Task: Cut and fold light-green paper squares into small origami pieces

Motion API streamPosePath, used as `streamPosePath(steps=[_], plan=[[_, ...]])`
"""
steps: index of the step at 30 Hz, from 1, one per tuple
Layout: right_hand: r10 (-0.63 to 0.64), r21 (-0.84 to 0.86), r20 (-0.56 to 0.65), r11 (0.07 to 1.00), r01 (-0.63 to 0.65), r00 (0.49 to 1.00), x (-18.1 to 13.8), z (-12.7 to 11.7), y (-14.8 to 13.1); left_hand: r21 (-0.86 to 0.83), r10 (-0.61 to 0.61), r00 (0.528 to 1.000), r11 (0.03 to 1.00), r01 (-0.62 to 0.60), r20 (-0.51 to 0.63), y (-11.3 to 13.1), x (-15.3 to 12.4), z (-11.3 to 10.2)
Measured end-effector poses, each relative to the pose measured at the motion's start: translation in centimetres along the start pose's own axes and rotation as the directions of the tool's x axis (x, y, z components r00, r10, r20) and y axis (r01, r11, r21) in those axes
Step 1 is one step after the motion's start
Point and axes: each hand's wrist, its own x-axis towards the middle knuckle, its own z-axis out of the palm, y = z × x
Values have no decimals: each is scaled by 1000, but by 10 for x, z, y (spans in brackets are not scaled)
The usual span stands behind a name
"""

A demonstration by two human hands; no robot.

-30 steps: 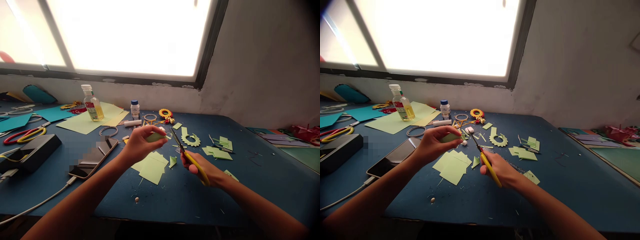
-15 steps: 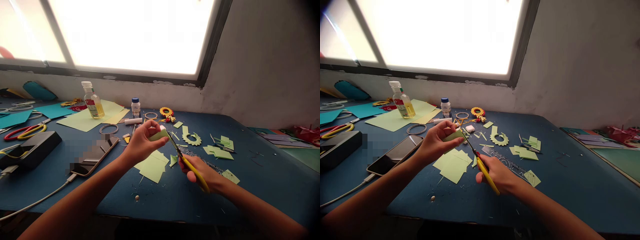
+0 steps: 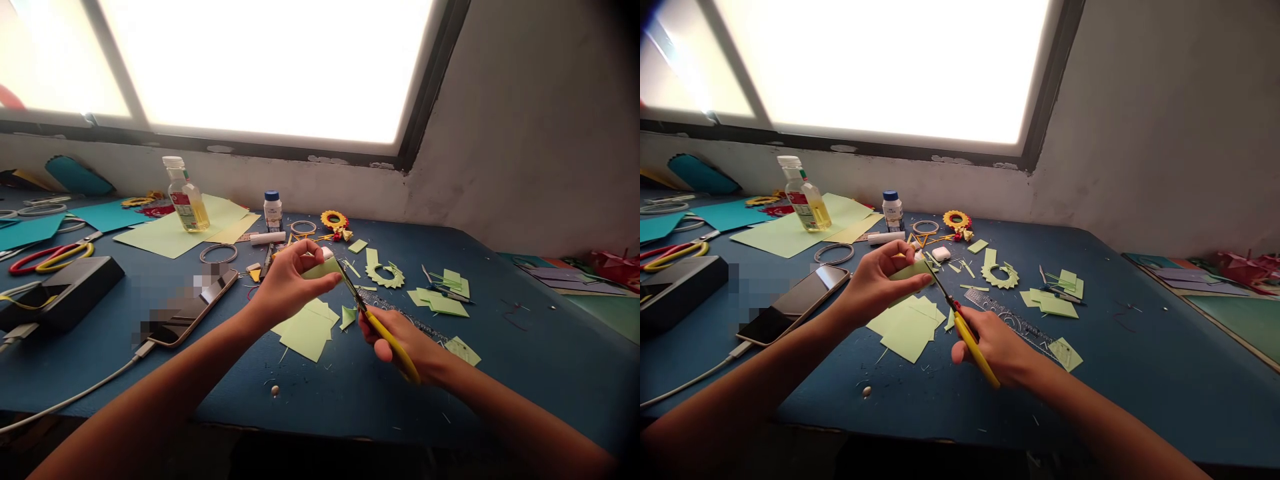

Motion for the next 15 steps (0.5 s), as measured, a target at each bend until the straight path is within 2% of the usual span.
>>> streamPosePath(steps=[15], plan=[[9, -65, -25, 998, -11, 1000, -2, 3, -3, -1, -16, 1000, 1000, 16, -19, 1, -2, 1]])
